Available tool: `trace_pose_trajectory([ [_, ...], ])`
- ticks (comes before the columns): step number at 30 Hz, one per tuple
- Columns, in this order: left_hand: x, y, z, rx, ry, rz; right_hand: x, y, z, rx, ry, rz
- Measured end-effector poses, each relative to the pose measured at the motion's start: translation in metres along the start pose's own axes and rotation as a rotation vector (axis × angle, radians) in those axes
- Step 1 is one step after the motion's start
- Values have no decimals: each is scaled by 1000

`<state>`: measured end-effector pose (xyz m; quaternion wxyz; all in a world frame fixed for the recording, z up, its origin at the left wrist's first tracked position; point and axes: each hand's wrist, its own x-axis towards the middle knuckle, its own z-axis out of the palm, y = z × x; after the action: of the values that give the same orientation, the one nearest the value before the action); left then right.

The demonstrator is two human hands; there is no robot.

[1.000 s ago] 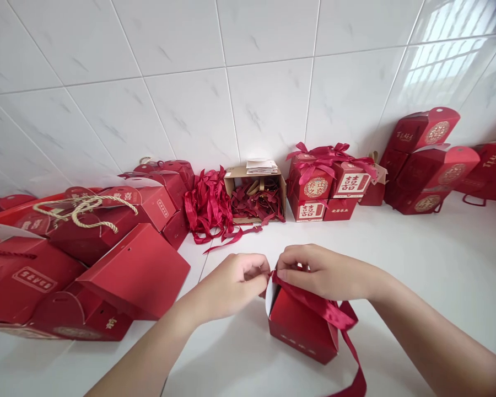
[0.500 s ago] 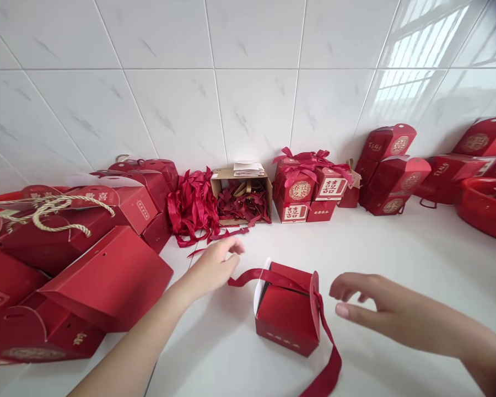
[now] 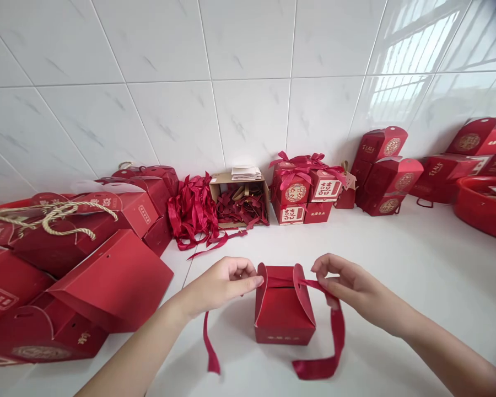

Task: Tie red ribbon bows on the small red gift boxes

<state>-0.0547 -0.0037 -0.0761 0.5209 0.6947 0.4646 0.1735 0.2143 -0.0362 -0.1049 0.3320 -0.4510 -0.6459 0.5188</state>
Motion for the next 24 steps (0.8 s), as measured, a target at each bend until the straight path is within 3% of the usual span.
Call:
trace_pose_trajectory([
  [8,-3,6,-1,94,106,-19,4,-16,-4,-412,1,-63],
  [15,-3,9,5,94,110,-37,6,-20,-13,-196,-122,6],
  [20,3,4,12,-15,106,-67,13,-4,-15,36,-208,115],
  [24,9,-7,18,-26,171,-60,16,10,-13,68,-216,120],
])
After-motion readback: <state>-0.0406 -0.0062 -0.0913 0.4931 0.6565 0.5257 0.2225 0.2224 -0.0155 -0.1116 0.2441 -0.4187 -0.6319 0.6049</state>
